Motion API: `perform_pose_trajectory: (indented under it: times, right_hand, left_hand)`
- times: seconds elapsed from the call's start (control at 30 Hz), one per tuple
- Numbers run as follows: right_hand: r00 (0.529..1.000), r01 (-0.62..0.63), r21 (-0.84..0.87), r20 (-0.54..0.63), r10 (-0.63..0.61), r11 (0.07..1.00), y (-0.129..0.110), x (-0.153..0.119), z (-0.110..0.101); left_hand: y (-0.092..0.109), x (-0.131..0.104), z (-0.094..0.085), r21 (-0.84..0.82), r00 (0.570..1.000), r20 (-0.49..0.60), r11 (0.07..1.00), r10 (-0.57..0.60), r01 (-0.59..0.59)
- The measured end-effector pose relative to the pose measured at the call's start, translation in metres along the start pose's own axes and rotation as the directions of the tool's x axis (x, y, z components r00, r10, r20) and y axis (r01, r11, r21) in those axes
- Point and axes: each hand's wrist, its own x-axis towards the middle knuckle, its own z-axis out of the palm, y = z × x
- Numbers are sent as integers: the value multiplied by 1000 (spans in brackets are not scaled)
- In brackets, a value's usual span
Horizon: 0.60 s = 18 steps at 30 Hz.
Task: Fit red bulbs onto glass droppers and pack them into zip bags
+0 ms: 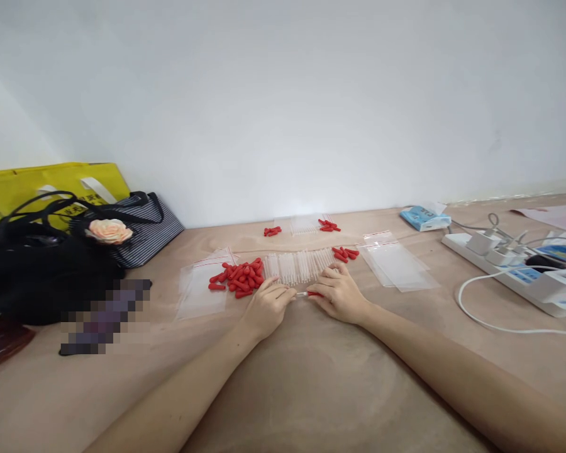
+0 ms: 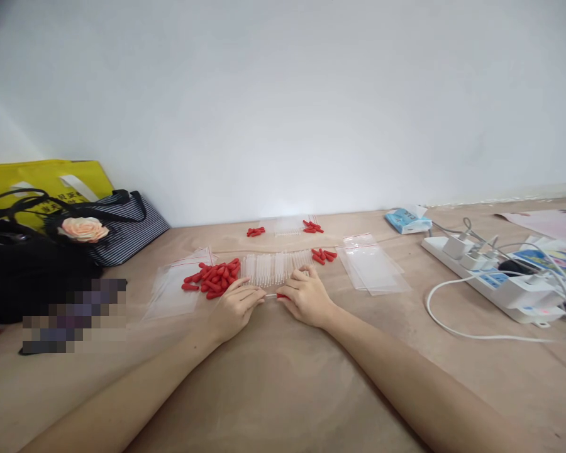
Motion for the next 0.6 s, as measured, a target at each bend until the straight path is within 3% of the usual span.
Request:
perform_pose_trajectory:
  times: [0.17,0.37,0.5,0.6]
  right_hand:
    - [992,-109,73,-49,113,991,0,-1,0]
    - [968,-248,325,43,248,912,5,-3,2]
    - [921,-371,507,97,376,778,6,-4,1]
    - [861,-436,702,145,487,563,3,-2,3]
  left_hand:
    - [-1,0,3,-6,999,-47,1000,0,-1]
    - [-2,-1,2,-51,998,-63,999,-21,18]
    - [-3,-1,-1,-73,996,-57,996,-64,60]
    - [-2,0,0,-107,992,-88,991,-93,83]
